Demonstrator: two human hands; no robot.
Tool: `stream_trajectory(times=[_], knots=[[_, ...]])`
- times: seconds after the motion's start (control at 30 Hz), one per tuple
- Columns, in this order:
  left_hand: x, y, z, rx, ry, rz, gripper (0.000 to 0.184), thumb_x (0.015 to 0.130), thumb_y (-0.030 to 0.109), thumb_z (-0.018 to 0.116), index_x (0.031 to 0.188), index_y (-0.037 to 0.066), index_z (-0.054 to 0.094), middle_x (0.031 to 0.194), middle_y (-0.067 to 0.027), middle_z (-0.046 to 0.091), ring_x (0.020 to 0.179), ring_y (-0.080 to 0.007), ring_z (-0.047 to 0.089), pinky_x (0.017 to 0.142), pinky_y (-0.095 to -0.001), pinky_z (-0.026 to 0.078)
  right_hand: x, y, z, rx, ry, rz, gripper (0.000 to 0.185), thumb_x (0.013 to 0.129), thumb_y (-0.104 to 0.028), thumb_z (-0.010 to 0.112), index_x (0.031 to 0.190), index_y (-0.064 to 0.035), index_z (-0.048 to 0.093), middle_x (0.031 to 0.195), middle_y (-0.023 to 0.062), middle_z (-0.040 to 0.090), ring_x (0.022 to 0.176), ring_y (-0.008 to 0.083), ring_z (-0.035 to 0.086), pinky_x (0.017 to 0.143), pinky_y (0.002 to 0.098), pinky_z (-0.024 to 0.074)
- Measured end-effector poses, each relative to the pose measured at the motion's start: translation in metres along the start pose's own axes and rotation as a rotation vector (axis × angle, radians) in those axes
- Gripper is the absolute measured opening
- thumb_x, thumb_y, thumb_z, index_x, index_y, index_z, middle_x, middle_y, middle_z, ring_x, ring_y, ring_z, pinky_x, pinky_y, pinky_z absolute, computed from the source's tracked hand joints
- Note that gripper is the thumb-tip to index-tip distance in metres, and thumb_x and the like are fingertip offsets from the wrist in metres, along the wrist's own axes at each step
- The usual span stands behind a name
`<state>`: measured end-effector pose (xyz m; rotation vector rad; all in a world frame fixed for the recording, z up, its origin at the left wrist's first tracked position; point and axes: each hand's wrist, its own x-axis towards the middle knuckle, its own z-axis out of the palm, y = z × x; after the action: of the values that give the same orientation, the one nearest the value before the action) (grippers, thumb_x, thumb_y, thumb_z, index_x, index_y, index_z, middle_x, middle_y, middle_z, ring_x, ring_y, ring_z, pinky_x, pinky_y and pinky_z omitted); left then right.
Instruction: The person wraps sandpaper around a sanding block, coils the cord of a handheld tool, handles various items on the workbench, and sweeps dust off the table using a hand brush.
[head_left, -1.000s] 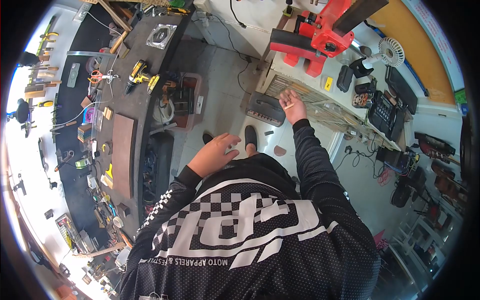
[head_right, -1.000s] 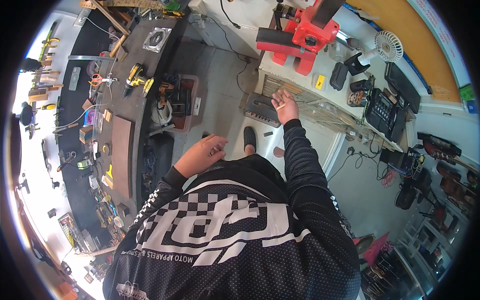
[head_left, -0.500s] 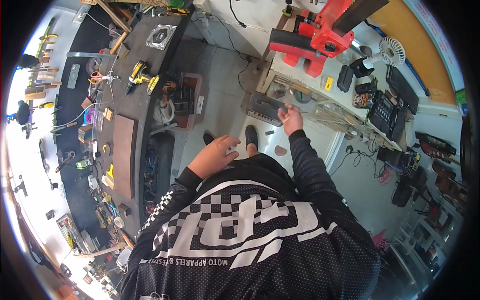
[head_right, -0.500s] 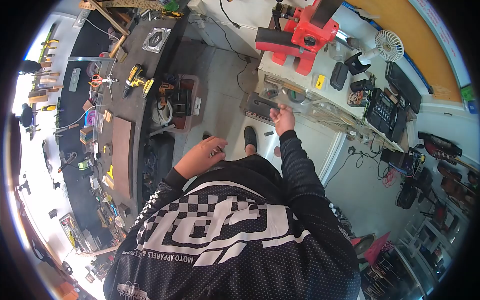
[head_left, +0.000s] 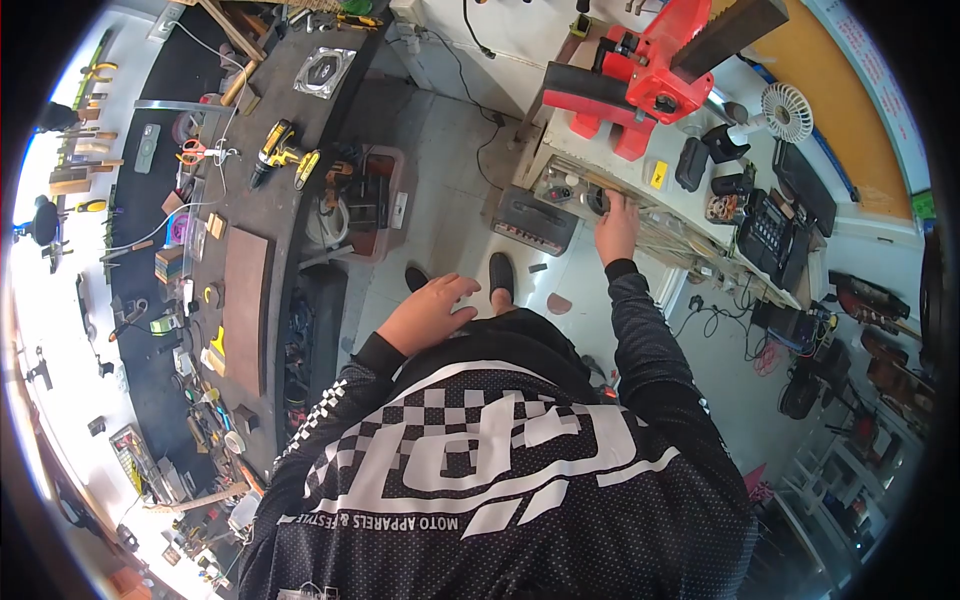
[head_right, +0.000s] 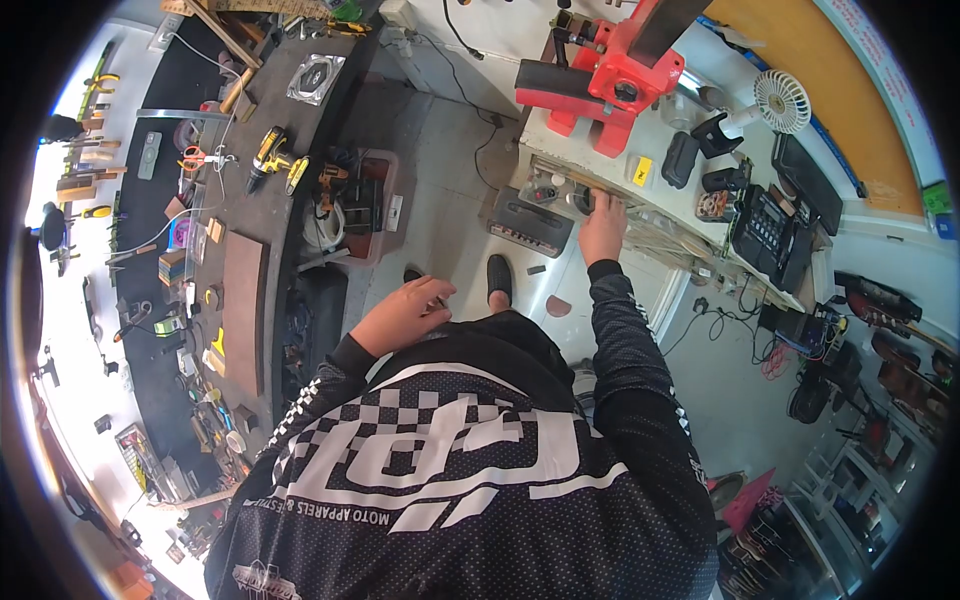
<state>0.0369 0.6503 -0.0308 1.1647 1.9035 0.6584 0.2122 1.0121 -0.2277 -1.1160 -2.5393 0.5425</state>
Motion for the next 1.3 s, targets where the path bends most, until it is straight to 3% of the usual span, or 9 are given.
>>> stream_trajectory(times=[0.13,0.43,0.53,0.73,0.87,1.0,1.13,1.2,1.3], knots=[[0.002,-0.001,-0.003,-0.004,0.004,-0.011,0.034,0.102,0.017,0.076,0.132,0.002,0.069,0.124,-0.0168,0.073,0.110,-0.0350,0.075,0.100,-0.0438,0.060,-0.029,-0.014,-0.004,-0.079,0.140,-0.016,0.047,0.084,0.002,0.072,0.129,-0.0116,0.067,0.131,0.0163,0.062,0.127,0.0397,0.059,0.108,0.0557,0.0457],[0.000,-0.002,-0.003,0.018,0.007,-0.024,0.037,0.101,0.021,0.075,0.134,0.003,0.069,0.125,-0.0175,0.072,0.116,-0.0373,0.072,0.104,-0.0469,0.057,-0.032,-0.013,-0.006,-0.028,-0.096,0.071,0.011,0.091,-0.008,0.069,0.095,-0.0067,0.079,0.107,0.0134,0.079,0.113,0.0397,0.069,0.096,0.0526,0.0546],[0.000,-0.003,-0.001,0.026,0.009,-0.041,0.037,0.101,0.020,0.075,0.134,0.003,0.069,0.127,-0.0175,0.071,0.117,-0.0369,0.072,0.104,-0.0466,0.058,-0.027,-0.014,0.011,0.008,-0.436,0.357,0.018,0.094,-0.014,0.067,0.098,-0.0003,0.077,0.113,0.0220,0.080,0.110,0.0438,0.074,0.094,0.0542,0.0572],[-0.014,0.001,-0.011,0.029,0.034,-0.123,0.041,0.102,0.025,0.074,0.137,0.005,0.068,0.130,-0.0177,0.070,0.127,-0.0398,0.068,0.109,-0.0500,0.055,-0.001,0.026,0.046,0.113,-0.358,0.139,0.033,0.094,-0.010,0.069,0.122,0.0068,0.073,0.125,0.0348,0.073,0.123,0.0520,0.068,0.106,0.0544,0.0546],[-0.027,-0.006,-0.010,0.026,0.056,-0.177,0.041,0.101,0.023,0.074,0.138,0.006,0.068,0.129,-0.0174,0.071,0.129,-0.0401,0.068,0.109,-0.0509,0.055,0.011,0.058,0.079,0.035,-0.165,-0.106,0.040,0.092,-0.005,0.071,0.130,0.0069,0.067,0.135,0.0337,0.067,0.133,0.0528,0.060,0.112,0.0552,0.0508],[-0.052,-0.016,-0.011,-0.017,0.132,-0.232,0.041,0.101,0.022,0.075,0.138,0.007,0.069,0.131,-0.0173,0.071,0.130,-0.0396,0.068,0.109,-0.0507,0.056,0.022,0.043,0.073,-0.005,-0.639,0.032,0.037,0.096,-0.009,0.069,0.131,0.0044,0.067,0.139,0.0336,0.068,0.134,0.0500,0.062,0.112,0.0550,0.0517],[-0.084,-0.026,-0.010,-0.058,0.229,-0.334,0.041,0.101,0.022,0.075,0.138,0.007,0.070,0.133,-0.0165,0.071,0.130,-0.0389,0.068,0.110,-0.0497,0.057,-0.005,0.022,0.110,-0.044,-0.719,-0.101,0.024,0.101,-0.018,0.066,0.116,-0.0022,0.076,0.111,0.0269,0.079,0.105,0.0445,0.078,0.090,0.0549,0.0617],[-0.101,-0.035,-0.006,-0.072,0.282,-0.376,0.041,0.101,0.022,0.075,0.138,0.007,0.070,0.133,-0.0162,0.071,0.131,-0.0385,0.068,0.110,-0.0492,0.057,-0.009,-0.019,0.117,0.118,-1.093,0.166,0.026,0.098,-0.006,0.067,0.122,0.0001,0.074,0.121,0.0233,0.076,0.104,0.0391,0.078,0.086,0.0500,0.0647],[-0.127,-0.053,0.003,-0.095,0.359,-0.424,0.042,0.101,0.022,0.074,0.139,0.006,0.070,0.133,-0.0160,0.072,0.130,-0.0381,0.068,0.110,-0.0488,0.056,-0.029,-0.107,0.113,0.063,-1.247,-0.108,0.038,0.092,0.003,0.069,0.130,-0.0007,0.071,0.117,0.0179,0.077,0.103,0.0340,0.078,0.084,0.0459,0.0663]])
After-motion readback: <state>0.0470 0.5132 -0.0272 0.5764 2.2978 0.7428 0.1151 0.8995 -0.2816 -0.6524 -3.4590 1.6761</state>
